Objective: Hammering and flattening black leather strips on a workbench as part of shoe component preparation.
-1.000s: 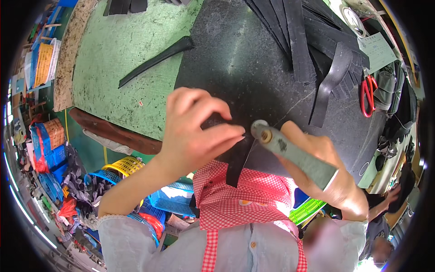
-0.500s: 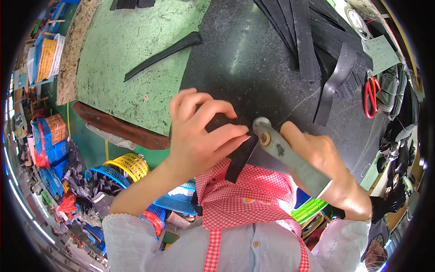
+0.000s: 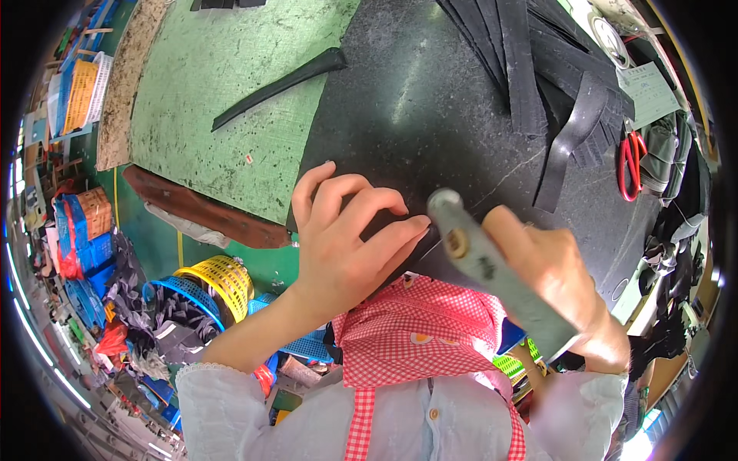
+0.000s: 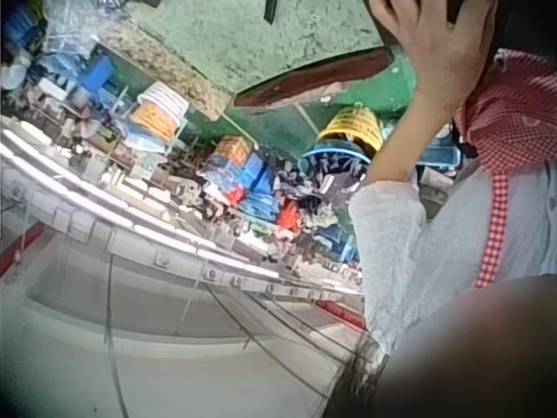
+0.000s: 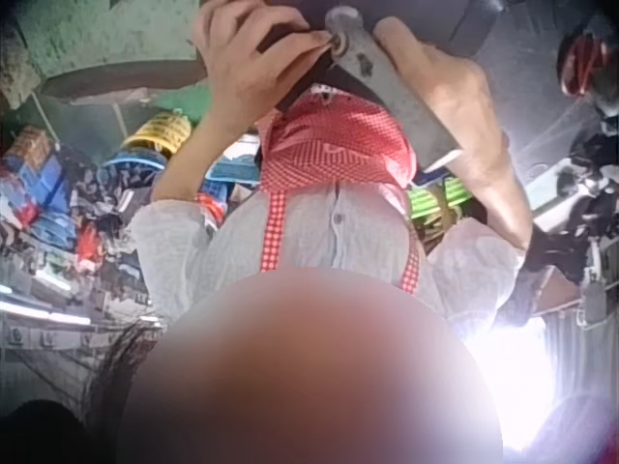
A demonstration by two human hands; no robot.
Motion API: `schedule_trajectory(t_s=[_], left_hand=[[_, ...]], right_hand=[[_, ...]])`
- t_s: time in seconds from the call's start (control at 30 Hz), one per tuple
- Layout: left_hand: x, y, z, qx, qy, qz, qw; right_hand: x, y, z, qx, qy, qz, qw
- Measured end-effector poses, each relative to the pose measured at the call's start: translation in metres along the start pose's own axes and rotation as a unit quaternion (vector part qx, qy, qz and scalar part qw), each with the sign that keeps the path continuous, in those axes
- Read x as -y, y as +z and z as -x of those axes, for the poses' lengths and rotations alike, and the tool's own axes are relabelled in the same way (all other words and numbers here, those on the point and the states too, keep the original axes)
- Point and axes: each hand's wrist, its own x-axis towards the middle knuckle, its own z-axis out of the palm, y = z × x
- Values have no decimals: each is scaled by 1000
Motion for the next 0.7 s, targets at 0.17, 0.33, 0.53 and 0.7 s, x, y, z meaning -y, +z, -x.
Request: schedule_trajectory(t_s=[0.17,0.33,0.53,0.7], left_hand=[[7,2,-20,39,83,6,996],[24,17,-54,61,209,74,973],[28,12,-59,98,185,116,971],[30,15,-54,77,250,55,964]], right_hand=[[-10,-12,8,-18,83,-66,994],[-6,-11,27,35,118,-52,991],[-11,-11,35,-6,131,-113,985],[-18,-4,32,29,78,-68,994]])
